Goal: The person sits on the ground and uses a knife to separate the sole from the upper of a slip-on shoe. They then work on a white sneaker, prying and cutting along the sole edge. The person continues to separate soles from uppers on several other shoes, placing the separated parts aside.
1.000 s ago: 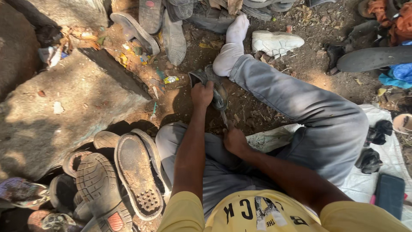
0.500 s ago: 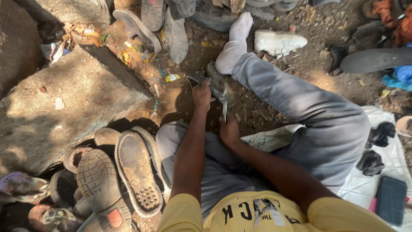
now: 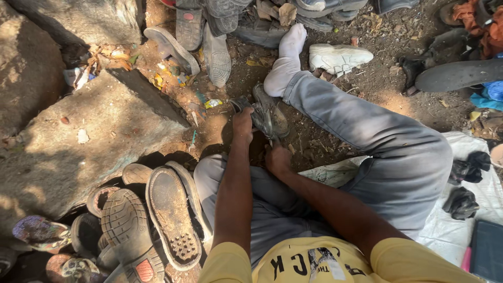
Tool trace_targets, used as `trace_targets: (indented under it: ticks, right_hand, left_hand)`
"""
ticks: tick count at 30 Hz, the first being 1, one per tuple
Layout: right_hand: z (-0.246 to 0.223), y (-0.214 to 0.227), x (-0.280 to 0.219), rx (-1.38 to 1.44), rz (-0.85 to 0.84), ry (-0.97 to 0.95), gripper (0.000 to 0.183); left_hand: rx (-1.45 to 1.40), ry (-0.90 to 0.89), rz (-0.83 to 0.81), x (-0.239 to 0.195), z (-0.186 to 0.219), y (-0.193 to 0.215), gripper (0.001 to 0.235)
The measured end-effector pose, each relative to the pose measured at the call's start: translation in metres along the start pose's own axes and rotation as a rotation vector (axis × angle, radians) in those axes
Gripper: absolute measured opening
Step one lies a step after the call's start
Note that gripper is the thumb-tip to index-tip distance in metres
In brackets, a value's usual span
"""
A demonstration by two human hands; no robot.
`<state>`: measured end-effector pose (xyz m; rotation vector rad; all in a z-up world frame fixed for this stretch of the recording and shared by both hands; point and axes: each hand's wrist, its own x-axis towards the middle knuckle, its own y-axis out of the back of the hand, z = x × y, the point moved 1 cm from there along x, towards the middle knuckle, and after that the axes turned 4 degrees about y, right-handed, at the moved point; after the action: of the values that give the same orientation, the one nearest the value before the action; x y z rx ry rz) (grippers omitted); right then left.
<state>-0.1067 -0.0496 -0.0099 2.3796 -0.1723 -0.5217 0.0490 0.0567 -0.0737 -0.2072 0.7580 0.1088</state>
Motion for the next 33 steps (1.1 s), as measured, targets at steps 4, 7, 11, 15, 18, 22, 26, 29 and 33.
trace_targets:
  ticks: [4,7,11,15,18,22,26,29,33]
  right_hand:
    - [0.001,0.037,-0.012,-0.095,-0.119,-0.091,0.057]
    - [-0.008,0.072,0.012,-0.176,0.009,0.139,0.052]
    - [-0.038,0.09,0.076,-0.379,-0.137,0.374,0.054]
    - [-0.047,0.064,0.124,-0.6,-0.404,0.291,0.056]
    - [-0.037,0.036,0.138,-0.632,-0.319,0.369,0.049]
    - [-0.03,0.053,0.092,-0.569,-0.374,0.286,0.071]
    - [-0.034,0.084,0.055,-0.633,-0.488,0.218,0.082]
    - [-0.044,0.075,0.071,-0.582,-0.465,0.2,0.065]
    - [-0.053,0.053,0.083,-0.537,-0.403,0.258,0.046]
  left_hand:
    - [-0.014,-0.04,0.072,0.023,-0.012,0.013,0.022]
    - [0.077,-0.171,0.079,0.019,-0.003,0.005,0.025]
    - [0.253,-0.121,0.137,-0.005,0.01,-0.007,0.029]
    - [0.465,-0.312,0.255,-0.011,0.002,-0.008,0.023]
    - [0.614,-0.454,0.425,0.001,-0.015,-0.007,0.027]
    - [0.654,-0.408,0.459,0.01,-0.02,-0.011,0.035]
    - [0.532,-0.374,0.5,-0.012,-0.011,-0.016,0.036]
    - [0.465,-0.544,0.488,-0.024,-0.013,-0.014,0.029]
    - [0.474,-0.622,0.521,-0.011,-0.037,-0.002,0.03]
